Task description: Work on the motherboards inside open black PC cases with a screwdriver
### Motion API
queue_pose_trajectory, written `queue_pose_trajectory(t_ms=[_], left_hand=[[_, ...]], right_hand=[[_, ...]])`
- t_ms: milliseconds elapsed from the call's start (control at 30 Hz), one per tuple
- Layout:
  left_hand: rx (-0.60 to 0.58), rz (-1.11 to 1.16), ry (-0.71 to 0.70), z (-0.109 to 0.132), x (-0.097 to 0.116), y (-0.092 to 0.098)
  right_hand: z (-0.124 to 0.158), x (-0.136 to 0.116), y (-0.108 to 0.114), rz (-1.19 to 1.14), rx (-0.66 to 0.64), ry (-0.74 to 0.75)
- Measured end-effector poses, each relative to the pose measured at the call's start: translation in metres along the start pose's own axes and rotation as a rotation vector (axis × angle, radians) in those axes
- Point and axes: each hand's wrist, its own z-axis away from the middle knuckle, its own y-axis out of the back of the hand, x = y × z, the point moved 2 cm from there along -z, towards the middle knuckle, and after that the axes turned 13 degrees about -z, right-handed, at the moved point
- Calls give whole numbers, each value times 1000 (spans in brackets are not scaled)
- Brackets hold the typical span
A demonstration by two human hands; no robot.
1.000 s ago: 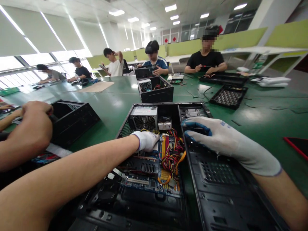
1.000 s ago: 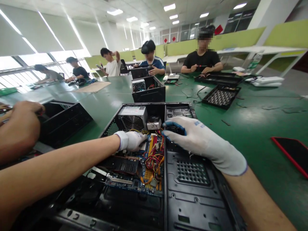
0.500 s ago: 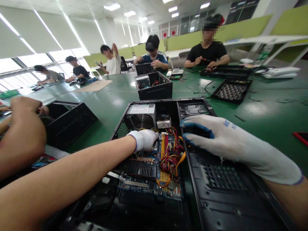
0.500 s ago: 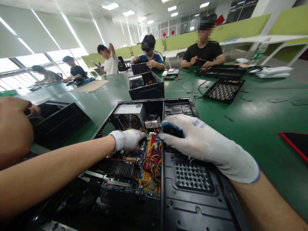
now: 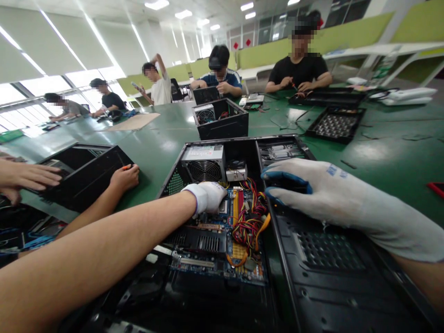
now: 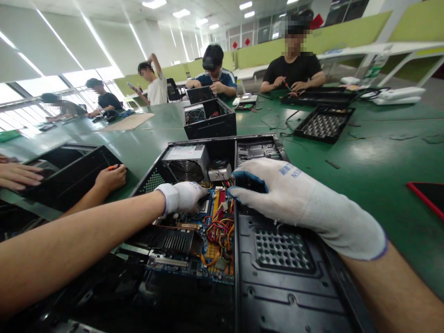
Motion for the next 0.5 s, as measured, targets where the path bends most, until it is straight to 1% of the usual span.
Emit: queue_pose_trajectory(t_ms=[500], left_hand=[[18,-10,-7,-9,-2,-9]], right_hand=[[1,0,1,-37,10,44]])
